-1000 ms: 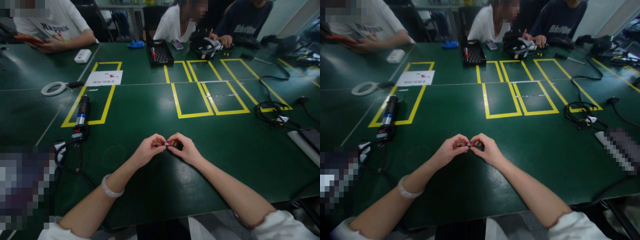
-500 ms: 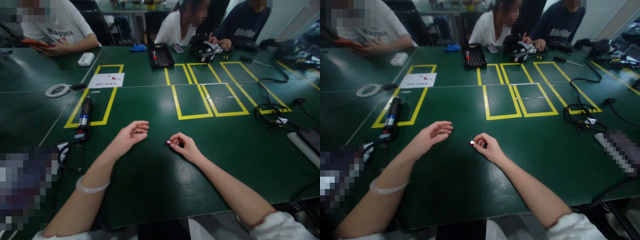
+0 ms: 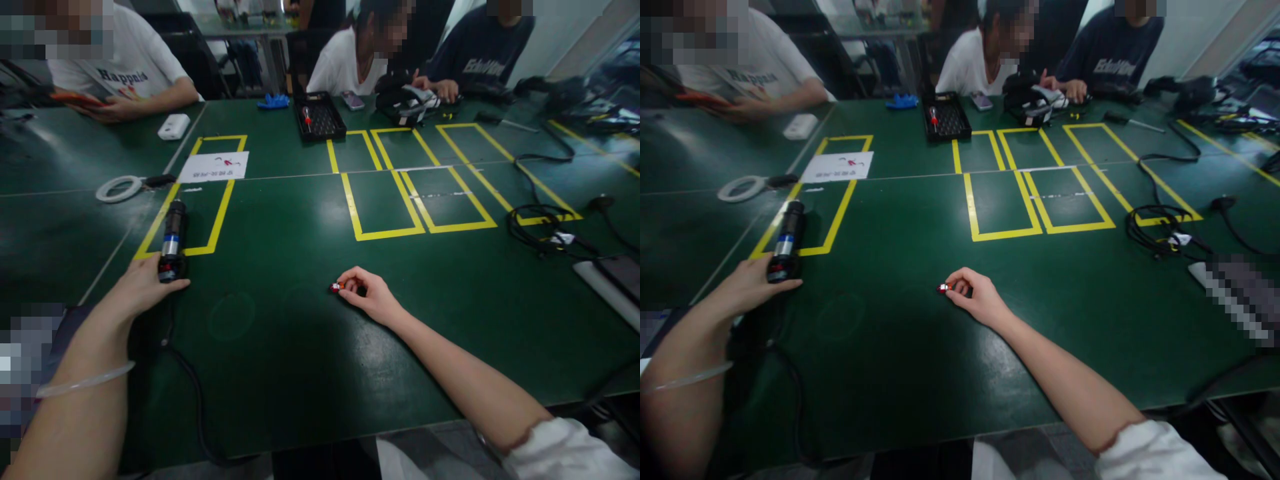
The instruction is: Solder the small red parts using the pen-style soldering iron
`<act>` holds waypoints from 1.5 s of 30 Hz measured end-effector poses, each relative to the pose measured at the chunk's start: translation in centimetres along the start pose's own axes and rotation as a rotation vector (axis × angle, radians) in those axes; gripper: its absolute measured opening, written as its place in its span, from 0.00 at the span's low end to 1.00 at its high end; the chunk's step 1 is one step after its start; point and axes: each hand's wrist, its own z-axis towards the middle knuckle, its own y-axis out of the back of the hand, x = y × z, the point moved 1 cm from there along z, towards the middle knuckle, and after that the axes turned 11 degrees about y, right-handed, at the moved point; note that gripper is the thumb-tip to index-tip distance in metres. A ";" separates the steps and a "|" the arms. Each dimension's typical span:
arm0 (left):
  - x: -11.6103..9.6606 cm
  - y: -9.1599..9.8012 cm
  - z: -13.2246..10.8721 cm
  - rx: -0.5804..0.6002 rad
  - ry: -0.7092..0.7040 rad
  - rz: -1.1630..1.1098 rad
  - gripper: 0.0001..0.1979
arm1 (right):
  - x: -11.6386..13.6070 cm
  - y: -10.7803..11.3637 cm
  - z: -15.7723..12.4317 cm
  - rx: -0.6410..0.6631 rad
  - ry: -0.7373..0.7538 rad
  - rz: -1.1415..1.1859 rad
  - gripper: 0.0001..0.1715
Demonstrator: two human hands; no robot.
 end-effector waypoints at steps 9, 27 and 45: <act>-3.8 -0.8 -2.8 -0.022 -0.017 0.108 0.40 | 0.0 -0.1 0.0 0.000 -0.009 0.010 0.10; -19.7 -4.1 -13.6 -0.061 -0.436 -0.096 0.40 | 0.0 -0.3 0.0 -0.076 0.075 -0.070 0.09; -22.9 -5.9 -16.2 -0.100 -0.590 -0.169 0.41 | 0.3 -0.6 0.0 -0.061 0.249 -0.351 0.13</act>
